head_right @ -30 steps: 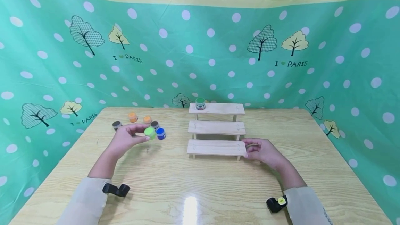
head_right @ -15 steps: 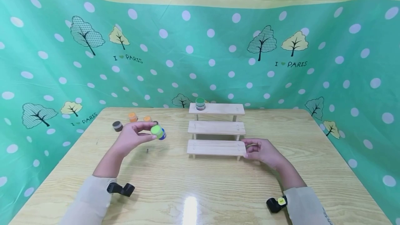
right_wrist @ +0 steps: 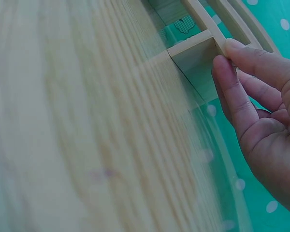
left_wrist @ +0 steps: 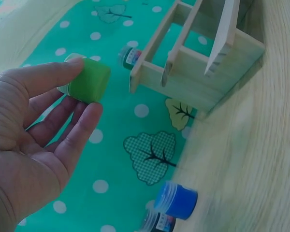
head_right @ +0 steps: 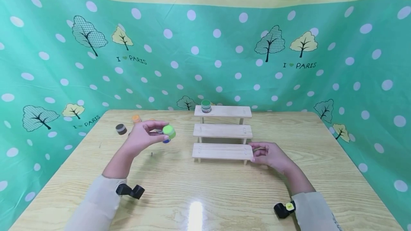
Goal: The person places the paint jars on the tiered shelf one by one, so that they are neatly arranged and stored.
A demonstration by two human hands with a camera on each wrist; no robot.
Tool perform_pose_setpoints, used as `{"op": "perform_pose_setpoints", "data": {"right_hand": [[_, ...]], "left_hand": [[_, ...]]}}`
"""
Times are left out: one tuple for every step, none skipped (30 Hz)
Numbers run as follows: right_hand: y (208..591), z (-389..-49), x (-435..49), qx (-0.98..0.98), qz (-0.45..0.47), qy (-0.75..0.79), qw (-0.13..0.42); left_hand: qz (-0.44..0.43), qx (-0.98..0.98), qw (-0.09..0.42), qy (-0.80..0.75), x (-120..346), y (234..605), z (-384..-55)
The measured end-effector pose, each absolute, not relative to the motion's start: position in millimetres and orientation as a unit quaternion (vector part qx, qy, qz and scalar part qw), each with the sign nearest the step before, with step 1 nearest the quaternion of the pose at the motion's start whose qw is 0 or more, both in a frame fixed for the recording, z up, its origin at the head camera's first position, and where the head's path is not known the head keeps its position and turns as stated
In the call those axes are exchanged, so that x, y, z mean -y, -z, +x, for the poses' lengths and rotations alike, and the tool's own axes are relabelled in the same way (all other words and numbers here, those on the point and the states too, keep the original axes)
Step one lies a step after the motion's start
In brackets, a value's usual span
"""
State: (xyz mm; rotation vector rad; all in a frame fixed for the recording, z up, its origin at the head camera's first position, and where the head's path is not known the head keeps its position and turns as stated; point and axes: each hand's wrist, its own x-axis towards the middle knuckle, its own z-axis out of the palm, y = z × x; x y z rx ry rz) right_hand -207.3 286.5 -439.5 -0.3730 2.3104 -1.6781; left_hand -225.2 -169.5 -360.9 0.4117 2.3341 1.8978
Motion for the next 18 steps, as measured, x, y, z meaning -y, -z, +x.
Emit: {"op": "perform_pose_setpoints", "data": {"right_hand": [[439, -207, -286, -0.796, -0.128, 0.577, 0.13], [439, -207, -286, -0.796, -0.127, 0.577, 0.13], [439, -207, -286, -0.796, -0.127, 0.577, 0.131], [439, -207, -286, -0.795, -0.126, 0.578, 0.131], [439, -207, -285, -0.794, -0.126, 0.58, 0.133], [439, -207, -285, -0.793, -0.126, 0.58, 0.134], [438, -207, -285, -0.793, -0.126, 0.581, 0.135], [438, -207, -285, -0.792, -0.126, 0.582, 0.135], [438, -207, -284, -0.791, -0.127, 0.582, 0.136], [438, -207, -284, -0.792, -0.127, 0.582, 0.137], [438, -208, -284, -0.792, -0.127, 0.581, 0.137], [438, -207, -285, -0.792, -0.127, 0.581, 0.137], [437, -207, -285, -0.793, -0.127, 0.58, 0.137], [437, -207, -285, -0.794, -0.127, 0.579, 0.137], [437, -207, -285, -0.794, -0.127, 0.579, 0.136], [437, -207, -286, -0.795, -0.127, 0.578, 0.136], [437, -207, -286, -0.795, -0.127, 0.578, 0.136], [437, -207, -286, -0.795, -0.127, 0.577, 0.135]], "left_hand": [[0.135, -0.769, 0.053, -0.623, 168, 360, -225], [0.133, -0.771, 0.053, -0.621, 166, 358, -225], [0.132, -0.772, 0.053, -0.619, 165, 357, -225], [0.132, -0.775, 0.051, -0.616, 163, 355, -224], [0.132, -0.777, 0.05, -0.614, 162, 354, -224], [0.134, -0.779, 0.049, -0.611, 161, 353, -224], [0.135, -0.781, 0.048, -0.608, 159, 352, -224], [0.138, -0.783, 0.046, -0.605, 158, 351, -225], [0.14, -0.784, 0.045, -0.603, 157, 350, -225], [0.142, -0.786, 0.045, -0.601, 156, 349, -226], [0.144, -0.785, 0.047, -0.6, 155, 349, -226], [0.147, -0.785, 0.048, -0.6, 153, 348, -227], [0.151, -0.784, 0.048, -0.601, 152, 347, -228], [0.156, -0.782, 0.047, -0.602, 150, 347, -229], [0.158, -0.781, 0.048, -0.602, 148, 346, -229], [0.163, -0.779, 0.048, -0.603, 146, 345, -230], [0.165, -0.778, 0.048, -0.604, 144, 344, -230], [0.167, -0.778, 0.048, -0.604, 142, 343, -231]]}}
